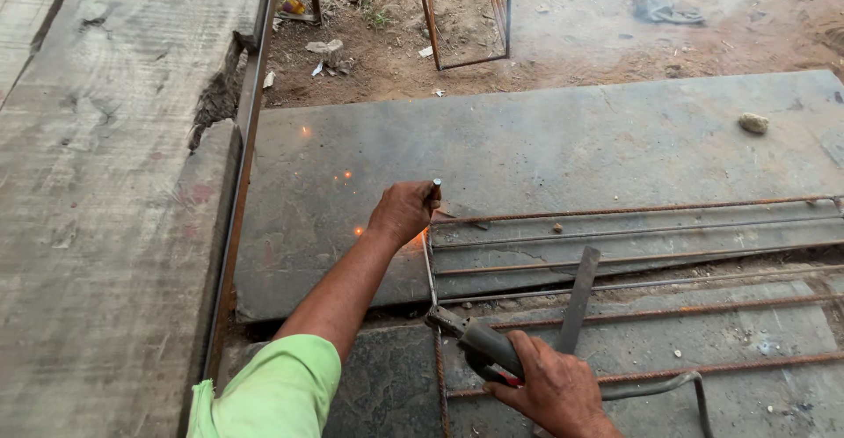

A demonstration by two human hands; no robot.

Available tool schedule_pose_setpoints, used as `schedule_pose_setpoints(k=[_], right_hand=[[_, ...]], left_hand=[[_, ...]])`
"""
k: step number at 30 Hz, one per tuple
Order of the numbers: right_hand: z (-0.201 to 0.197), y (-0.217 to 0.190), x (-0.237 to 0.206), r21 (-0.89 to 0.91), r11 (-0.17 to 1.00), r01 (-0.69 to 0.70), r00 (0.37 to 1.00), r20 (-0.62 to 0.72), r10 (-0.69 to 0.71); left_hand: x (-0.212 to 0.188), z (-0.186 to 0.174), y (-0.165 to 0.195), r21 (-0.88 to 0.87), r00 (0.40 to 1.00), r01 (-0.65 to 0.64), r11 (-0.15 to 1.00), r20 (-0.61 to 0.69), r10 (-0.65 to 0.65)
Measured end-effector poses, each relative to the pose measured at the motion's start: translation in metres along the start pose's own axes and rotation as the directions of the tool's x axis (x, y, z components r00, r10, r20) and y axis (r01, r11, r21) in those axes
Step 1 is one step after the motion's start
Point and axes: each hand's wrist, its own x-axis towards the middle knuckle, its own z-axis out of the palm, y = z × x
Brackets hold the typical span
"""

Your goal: The person welds short metal rods onto a grid of steel rebar laid on concrete slabs. They position each rod, weld it in place, and repeat the process across multiple intersections.

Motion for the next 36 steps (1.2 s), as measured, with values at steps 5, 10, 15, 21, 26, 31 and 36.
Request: schedule_pose_setpoints(k=[5,10,15,21,26,31,36], right_hand=[[-0.01,-0.001,-0.017,0.021,0.999,-0.026,0.988,-0.15,0.029],[-0.026,0.037,-0.03,0.015,0.945,-0.326,0.926,-0.196,0.322],[-0.072,0.135,0.046,-0.087,0.954,-0.288,0.873,-0.433,0.225],[-0.087,0.206,0.167,-0.403,0.909,-0.106,0.859,-0.498,-0.121],[-0.065,0.21,0.19,-0.57,0.803,-0.177,0.816,-0.541,-0.204],[-0.04,0.163,0.113,-0.483,0.873,-0.066,0.818,-0.527,-0.23],[0.017,0.113,-0.021,-0.312,0.905,-0.289,0.805,0.432,0.407]], left_hand=[[0.001,0.003,-0.005,0.009,0.988,-0.123,0.992,-0.089,0.123],[0.005,0.012,-0.018,0.033,0.976,-0.188,0.982,-0.106,0.191],[0.006,0.016,-0.027,0.025,0.958,-0.251,0.968,-0.135,0.252],[0.0,0.015,-0.025,-0.065,0.979,-0.192,0.979,-0.089,0.185],[0.001,0.013,-0.021,-0.031,0.983,-0.171,0.985,-0.067,0.169],[0.0,0.012,-0.017,0.018,0.993,-0.115,0.993,-0.035,0.115],[0.001,0.01,-0.013,0.017,0.995,-0.1,0.995,-0.025,0.1]])
